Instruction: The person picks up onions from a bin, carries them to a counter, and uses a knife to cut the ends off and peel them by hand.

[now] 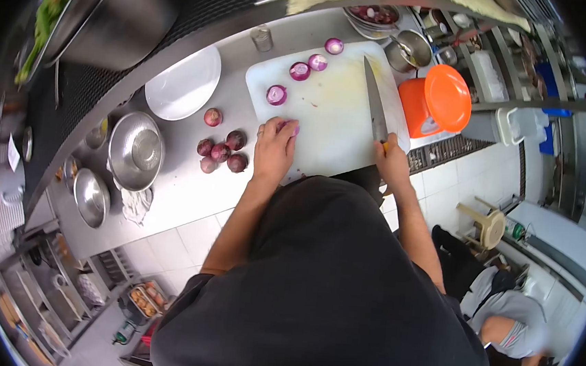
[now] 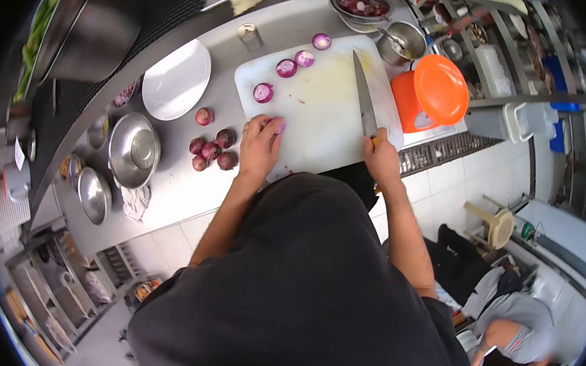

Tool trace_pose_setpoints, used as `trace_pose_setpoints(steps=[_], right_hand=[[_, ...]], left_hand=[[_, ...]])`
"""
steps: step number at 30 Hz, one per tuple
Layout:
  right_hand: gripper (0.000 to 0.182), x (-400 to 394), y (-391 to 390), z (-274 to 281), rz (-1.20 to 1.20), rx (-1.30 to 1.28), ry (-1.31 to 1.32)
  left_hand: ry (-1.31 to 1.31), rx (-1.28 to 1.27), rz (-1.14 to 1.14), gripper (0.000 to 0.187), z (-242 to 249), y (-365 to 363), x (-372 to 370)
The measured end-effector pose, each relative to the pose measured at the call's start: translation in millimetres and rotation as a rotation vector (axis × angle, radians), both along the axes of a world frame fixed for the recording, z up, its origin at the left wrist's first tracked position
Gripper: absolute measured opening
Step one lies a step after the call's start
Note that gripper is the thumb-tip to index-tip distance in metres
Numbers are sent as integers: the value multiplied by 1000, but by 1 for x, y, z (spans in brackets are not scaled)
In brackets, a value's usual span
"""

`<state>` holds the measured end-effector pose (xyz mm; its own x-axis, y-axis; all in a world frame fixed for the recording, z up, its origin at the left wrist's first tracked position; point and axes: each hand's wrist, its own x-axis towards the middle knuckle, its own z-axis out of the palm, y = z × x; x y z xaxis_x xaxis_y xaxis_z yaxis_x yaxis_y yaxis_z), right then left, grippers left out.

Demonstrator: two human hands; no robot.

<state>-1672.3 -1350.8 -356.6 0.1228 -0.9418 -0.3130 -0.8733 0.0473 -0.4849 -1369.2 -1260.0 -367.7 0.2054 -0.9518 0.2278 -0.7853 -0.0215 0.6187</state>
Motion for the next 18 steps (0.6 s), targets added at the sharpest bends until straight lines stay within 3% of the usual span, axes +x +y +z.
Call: trace_pose_setpoints(steps=[5,11,18], right_hand=[[35,-3,-1,-14,22,-81,-19],[37,-6,0,-21,35,-90,12],[39,-2,6,-26,55,-167,95]], left_hand=[[-50,-142,-9,36,-17,-52,5],[-37,-104,-13,39,-23,-93,22],[53,-132,53,43,13,-56,32]])
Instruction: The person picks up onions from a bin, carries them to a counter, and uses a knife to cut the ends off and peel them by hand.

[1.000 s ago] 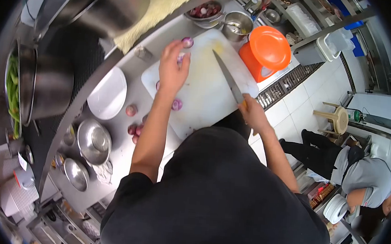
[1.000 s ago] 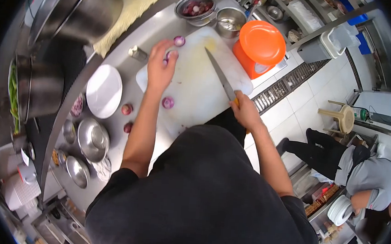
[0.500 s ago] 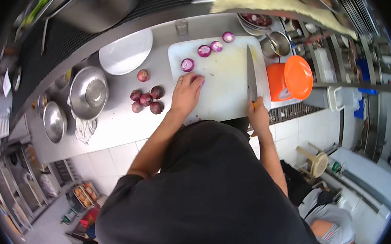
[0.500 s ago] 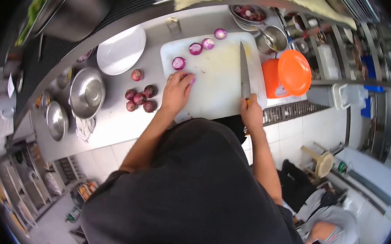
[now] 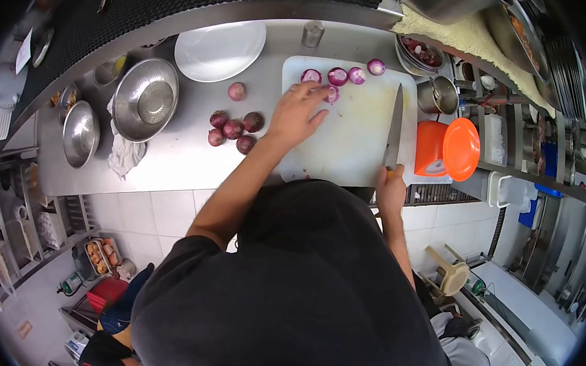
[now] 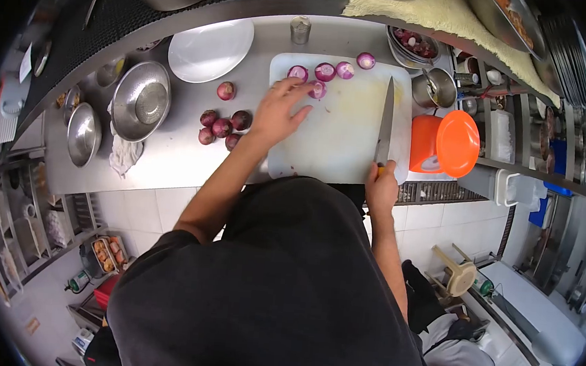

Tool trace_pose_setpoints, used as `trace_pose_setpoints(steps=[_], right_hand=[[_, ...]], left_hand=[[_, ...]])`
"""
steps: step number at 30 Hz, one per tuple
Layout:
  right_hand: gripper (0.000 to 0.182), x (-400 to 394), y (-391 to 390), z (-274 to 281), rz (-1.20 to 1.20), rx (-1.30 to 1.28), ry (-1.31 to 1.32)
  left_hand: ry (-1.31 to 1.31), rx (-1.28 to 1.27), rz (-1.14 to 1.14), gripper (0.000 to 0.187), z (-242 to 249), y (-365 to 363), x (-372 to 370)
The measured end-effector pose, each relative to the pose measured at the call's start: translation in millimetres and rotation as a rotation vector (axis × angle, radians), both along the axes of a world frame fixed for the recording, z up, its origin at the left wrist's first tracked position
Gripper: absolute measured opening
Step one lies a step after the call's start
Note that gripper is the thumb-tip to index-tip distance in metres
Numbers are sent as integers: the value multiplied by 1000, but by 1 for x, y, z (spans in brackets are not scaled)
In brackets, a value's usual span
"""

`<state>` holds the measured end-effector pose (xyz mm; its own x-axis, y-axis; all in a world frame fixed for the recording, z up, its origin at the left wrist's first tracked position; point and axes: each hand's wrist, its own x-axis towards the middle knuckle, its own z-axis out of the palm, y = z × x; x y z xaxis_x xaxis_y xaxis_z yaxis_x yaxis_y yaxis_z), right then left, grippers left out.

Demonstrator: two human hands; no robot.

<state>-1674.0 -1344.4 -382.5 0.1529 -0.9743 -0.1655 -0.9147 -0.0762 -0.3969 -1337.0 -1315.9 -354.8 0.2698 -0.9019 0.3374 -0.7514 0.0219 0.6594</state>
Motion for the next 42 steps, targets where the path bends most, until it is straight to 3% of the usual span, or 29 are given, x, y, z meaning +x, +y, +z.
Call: trace_pose_setpoints(steps=[4,6,9,17,21,26,28,30,33,36,42], right_hand=[[38,9,8,5,-60,-10,17],[37,9,8,6,-68,-16,10],[35,9,7,6,-49,-33,-12],[33,6,8,3,-68,-18,-65],[33,6,8,8,-89,-38,-76],[34,7,10,5,-103,-46,-86],[34,9,10,5,-110,-26,-95],[33,5,8,8,-111,-25,-103],[31,1,14,17,-76,-14,-131],[30,-7,29,34,-45,7,-144],[29,-9,71,96,-13,46,-162]], left_hand=[[-193,-2,301,41,9,30,52],[-217,174,441,38,0,44,81],[-107,450,474,42,3,56,104],[-76,423,454,54,-33,58,112],[23,256,380,47,-2,55,87],[385,201,-29,51,46,32,4],[134,223,-240,47,46,18,-26],[51,260,-346,48,27,6,-57],[143,389,-374,47,-2,-5,-89],[136,330,-367,54,-20,-10,-95],[136,329,-327,60,-16,-11,-100]])
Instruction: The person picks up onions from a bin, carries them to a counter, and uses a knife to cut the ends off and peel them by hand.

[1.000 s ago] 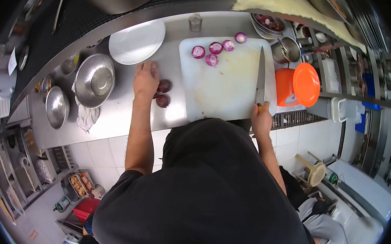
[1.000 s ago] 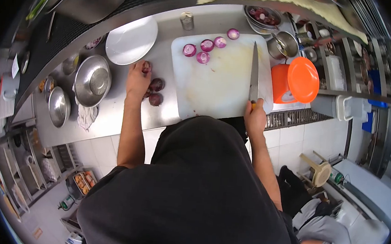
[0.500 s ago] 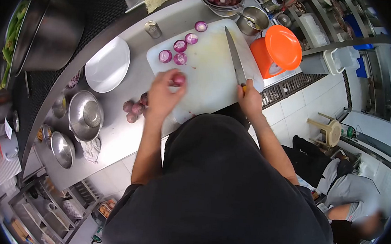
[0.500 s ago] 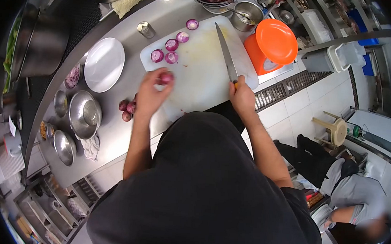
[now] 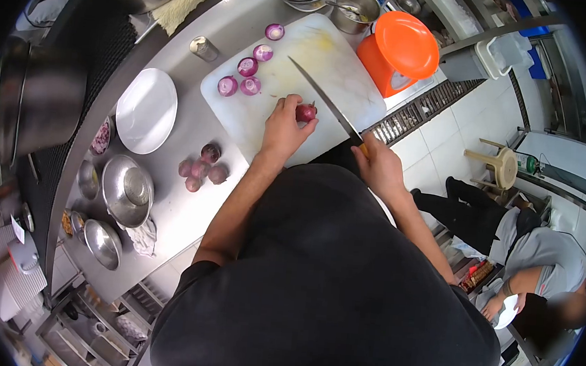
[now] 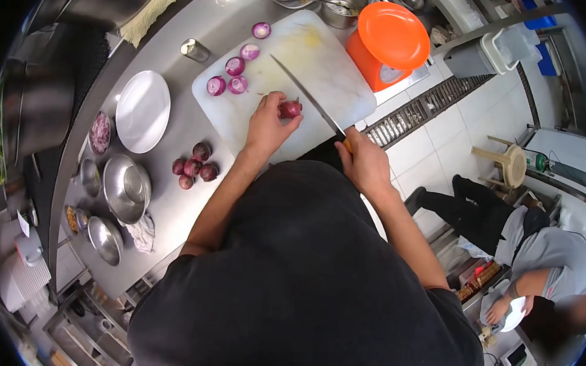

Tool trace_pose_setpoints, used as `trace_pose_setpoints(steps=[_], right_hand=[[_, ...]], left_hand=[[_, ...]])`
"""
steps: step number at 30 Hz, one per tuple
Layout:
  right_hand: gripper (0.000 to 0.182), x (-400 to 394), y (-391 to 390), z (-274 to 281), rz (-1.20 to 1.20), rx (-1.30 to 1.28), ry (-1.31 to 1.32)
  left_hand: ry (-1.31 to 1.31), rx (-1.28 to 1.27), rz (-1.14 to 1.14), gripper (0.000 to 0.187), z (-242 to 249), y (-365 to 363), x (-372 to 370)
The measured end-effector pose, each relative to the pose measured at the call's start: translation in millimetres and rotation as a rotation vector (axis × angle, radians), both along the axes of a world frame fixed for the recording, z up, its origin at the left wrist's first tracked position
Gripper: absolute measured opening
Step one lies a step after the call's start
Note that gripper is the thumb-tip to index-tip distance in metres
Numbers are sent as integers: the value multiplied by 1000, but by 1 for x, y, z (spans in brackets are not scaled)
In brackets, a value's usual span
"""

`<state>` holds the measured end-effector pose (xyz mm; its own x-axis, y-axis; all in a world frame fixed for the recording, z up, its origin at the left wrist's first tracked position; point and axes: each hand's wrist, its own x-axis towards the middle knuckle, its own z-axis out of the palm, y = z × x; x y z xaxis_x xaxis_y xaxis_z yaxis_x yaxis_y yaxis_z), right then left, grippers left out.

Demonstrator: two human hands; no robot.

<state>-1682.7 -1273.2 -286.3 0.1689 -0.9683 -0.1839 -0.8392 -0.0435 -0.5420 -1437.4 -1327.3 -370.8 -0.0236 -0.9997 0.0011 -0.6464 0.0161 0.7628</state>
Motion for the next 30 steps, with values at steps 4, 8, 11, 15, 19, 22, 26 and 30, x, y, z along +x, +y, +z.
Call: trace_pose_setpoints(steps=[4,8,11,15,19,22,26,30], right_hand=[[25,-3,5,6,76,24,17],[24,-1,3,6,106,56,72],[24,0,3,8,115,37,74],[25,1,3,6,114,34,109],[25,1,0,3,129,53,123],[25,2,1,6,131,55,117],[23,3,2,13,138,63,123],[22,2,2,26,161,109,202]], left_hand=[[-74,13,-32,47,10,2,-4],[-79,35,-68,39,18,-1,0],[-91,60,-80,38,17,-2,2],[-123,85,-72,32,24,-3,1],[-137,69,-85,31,31,-1,4],[-96,74,-87,31,32,0,4],[-61,73,-81,32,27,0,2],[-64,76,-54,32,23,-1,0]])
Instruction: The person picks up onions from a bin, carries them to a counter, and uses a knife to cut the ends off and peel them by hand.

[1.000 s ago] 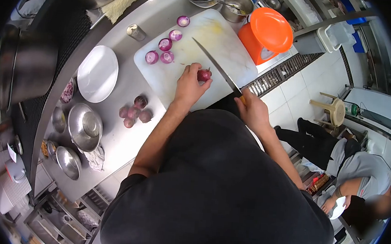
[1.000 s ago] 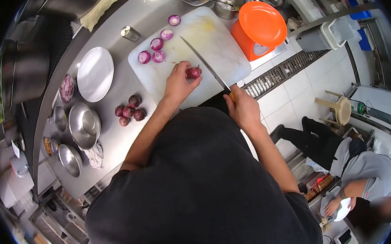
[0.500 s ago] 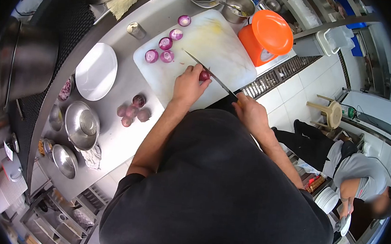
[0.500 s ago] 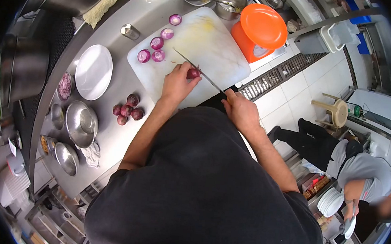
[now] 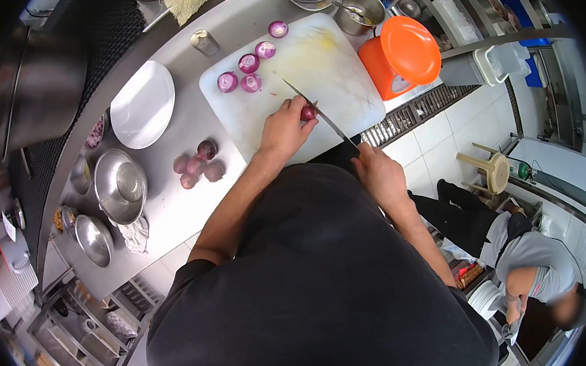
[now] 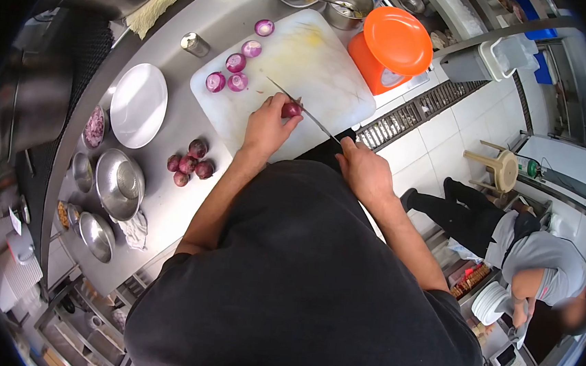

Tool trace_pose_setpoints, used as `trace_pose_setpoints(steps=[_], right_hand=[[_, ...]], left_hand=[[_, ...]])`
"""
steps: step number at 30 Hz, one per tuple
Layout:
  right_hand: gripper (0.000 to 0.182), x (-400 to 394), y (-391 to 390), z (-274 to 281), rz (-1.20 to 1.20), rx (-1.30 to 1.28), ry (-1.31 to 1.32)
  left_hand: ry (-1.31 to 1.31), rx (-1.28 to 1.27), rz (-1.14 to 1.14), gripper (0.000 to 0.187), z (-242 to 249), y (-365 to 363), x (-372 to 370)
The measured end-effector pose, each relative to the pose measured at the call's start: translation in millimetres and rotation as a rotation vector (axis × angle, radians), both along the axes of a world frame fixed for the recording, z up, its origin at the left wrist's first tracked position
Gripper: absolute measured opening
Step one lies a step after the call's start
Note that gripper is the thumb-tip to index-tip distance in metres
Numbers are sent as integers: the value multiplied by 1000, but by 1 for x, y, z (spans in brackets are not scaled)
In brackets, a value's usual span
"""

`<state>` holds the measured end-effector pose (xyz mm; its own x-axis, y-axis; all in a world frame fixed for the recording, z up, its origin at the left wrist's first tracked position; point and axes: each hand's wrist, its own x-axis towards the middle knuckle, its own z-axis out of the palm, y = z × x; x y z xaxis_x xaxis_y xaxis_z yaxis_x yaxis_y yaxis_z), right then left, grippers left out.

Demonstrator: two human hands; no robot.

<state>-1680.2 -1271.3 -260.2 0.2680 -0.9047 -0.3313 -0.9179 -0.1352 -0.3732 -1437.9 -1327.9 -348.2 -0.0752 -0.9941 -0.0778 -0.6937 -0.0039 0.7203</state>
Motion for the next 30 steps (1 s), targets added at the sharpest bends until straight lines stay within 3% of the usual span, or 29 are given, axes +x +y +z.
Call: trace_pose_setpoints(steps=[22,30], right_hand=[[27,20,-24,-14,75,164,31],[25,28,-29,-34,74,88,-7]], left_hand=[[-42,-21,-65,27,5,-4,-4],[-32,-60,-44,29,-2,-1,-3]])
